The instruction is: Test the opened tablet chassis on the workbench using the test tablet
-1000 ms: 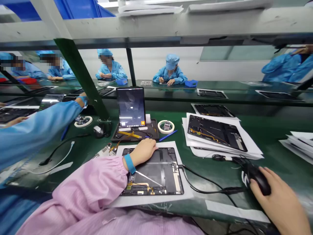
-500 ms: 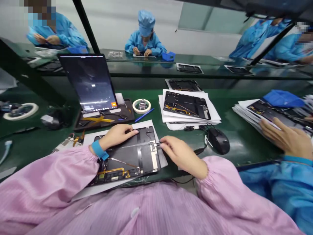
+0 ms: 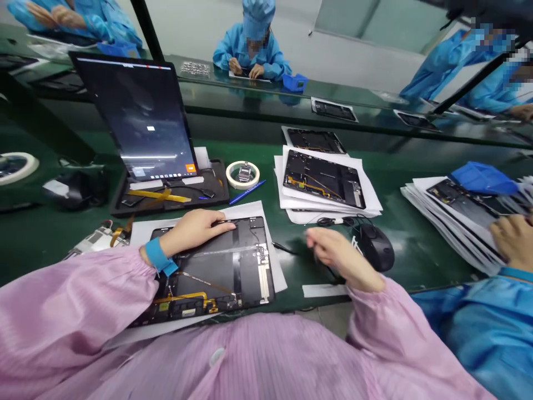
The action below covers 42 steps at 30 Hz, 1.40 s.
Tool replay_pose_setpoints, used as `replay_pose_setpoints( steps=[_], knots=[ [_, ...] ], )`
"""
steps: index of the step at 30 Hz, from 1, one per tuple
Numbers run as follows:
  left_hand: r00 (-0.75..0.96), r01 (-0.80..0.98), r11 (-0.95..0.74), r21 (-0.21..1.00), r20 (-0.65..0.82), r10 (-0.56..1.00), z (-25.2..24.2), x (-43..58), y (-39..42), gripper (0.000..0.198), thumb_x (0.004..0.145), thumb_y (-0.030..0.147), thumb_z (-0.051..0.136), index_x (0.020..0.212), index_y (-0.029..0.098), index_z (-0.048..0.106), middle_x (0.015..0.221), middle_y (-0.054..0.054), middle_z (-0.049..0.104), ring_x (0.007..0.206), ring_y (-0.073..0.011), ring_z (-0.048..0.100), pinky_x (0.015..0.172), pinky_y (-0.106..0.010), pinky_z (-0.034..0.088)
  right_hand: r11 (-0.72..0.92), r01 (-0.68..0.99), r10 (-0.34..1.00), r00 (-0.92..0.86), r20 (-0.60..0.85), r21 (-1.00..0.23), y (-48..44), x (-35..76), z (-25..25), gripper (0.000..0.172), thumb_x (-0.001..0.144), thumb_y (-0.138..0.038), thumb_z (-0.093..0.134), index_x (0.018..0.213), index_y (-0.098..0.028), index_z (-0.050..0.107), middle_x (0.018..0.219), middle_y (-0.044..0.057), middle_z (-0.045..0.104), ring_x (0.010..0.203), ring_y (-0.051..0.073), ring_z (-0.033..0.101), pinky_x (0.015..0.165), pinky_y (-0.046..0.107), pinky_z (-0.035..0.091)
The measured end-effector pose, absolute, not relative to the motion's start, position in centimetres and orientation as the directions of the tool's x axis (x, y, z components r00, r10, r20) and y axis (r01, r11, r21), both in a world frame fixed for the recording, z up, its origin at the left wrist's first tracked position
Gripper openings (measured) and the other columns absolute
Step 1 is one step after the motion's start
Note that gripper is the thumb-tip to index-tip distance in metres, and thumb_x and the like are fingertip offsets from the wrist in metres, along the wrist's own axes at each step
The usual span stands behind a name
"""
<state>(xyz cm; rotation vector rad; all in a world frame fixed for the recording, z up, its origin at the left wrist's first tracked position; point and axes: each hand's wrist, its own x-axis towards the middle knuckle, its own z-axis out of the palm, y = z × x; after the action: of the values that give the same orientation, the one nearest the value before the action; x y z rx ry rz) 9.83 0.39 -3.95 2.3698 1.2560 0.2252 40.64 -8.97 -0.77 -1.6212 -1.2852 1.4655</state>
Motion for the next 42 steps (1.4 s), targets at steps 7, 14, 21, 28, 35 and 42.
replay_pose_setpoints(
  steps=[7,14,21,28,35,42],
  knots=[
    [0.566,0.761,-0.488,0.428,-0.068,0.822,-3.7,9.9,0.4,0.055,0.087,0.065,0.037,0.073,0.019,0.064,0.070,-0.003,0.065,0.063,-0.0171,0.054,0.054,-0.026,0.023,-0.030,0.082,0.998,0.051,-0.026,-0.996,-12.0,39.0,1.5,0.028,0.088,-0.047,0.056,0.093,-0.021,0.063,0.070,0.003,0.060,0.053,0.013,0.054,0.034,0.019,0.034],
    [0.579,0.756,-0.501,0.422,-0.073,0.812,-3.5,9.9,0.3,0.054,0.088,0.063,0.036,0.073,0.019,0.063,0.071,-0.003,0.065,0.065,-0.0170,0.055,0.056,-0.026,0.026,-0.075,0.337,0.984,-0.126,-0.124,-0.938,-10.2,34.9,-3.7,0.026,0.089,-0.037,0.056,0.107,-0.019,0.056,0.078,0.001,0.058,0.070,0.013,0.059,0.058,0.023,0.047],
    [0.579,0.750,-0.503,0.430,-0.058,0.814,-3.7,9.9,0.3,0.055,0.088,0.065,0.035,0.073,0.019,0.063,0.070,-0.003,0.065,0.064,-0.0171,0.054,0.055,-0.026,0.026,-0.102,0.231,0.991,-0.062,-0.120,-0.968,-10.2,34.5,-3.8,0.027,0.086,-0.041,0.059,0.100,-0.019,0.052,0.071,-0.001,0.056,0.063,0.011,0.056,0.052,0.021,0.043],
    [0.567,0.758,-0.495,0.425,-0.055,0.822,-3.8,9.8,0.4,0.056,0.087,0.066,0.035,0.072,0.019,0.063,0.068,-0.003,0.063,0.064,-0.0174,0.054,0.054,-0.027,0.025,-0.001,0.519,0.994,-0.092,-0.057,-0.855,-10.6,34.0,-4.1,0.027,0.094,-0.038,0.043,0.111,-0.019,0.048,0.071,0.001,0.058,0.060,0.015,0.057,0.053,0.026,0.046],
    [0.576,0.743,-0.503,0.441,-0.041,0.816,-3.6,9.8,0.2,0.057,0.087,0.066,0.035,0.075,0.019,0.065,0.072,-0.004,0.065,0.065,-0.0174,0.056,0.055,-0.026,0.027,0.191,0.957,0.976,-0.161,0.148,-0.220,-12.2,31.8,-3.6,0.048,0.093,-0.027,0.034,0.135,-0.004,0.036,0.100,0.020,0.064,0.083,0.029,0.063,0.071,0.041,0.051],
    [0.568,0.744,-0.513,0.428,0.001,0.823,-3.1,9.5,0.4,0.056,0.088,0.064,0.035,0.079,0.019,0.066,0.077,-0.005,0.068,0.069,-0.0185,0.059,0.057,-0.026,0.031,0.139,0.908,0.987,-0.094,0.130,-0.396,-11.8,32.2,-3.7,0.045,0.094,-0.031,0.037,0.134,-0.010,0.038,0.096,0.015,0.066,0.080,0.027,0.065,0.069,0.039,0.052]
  ],
)
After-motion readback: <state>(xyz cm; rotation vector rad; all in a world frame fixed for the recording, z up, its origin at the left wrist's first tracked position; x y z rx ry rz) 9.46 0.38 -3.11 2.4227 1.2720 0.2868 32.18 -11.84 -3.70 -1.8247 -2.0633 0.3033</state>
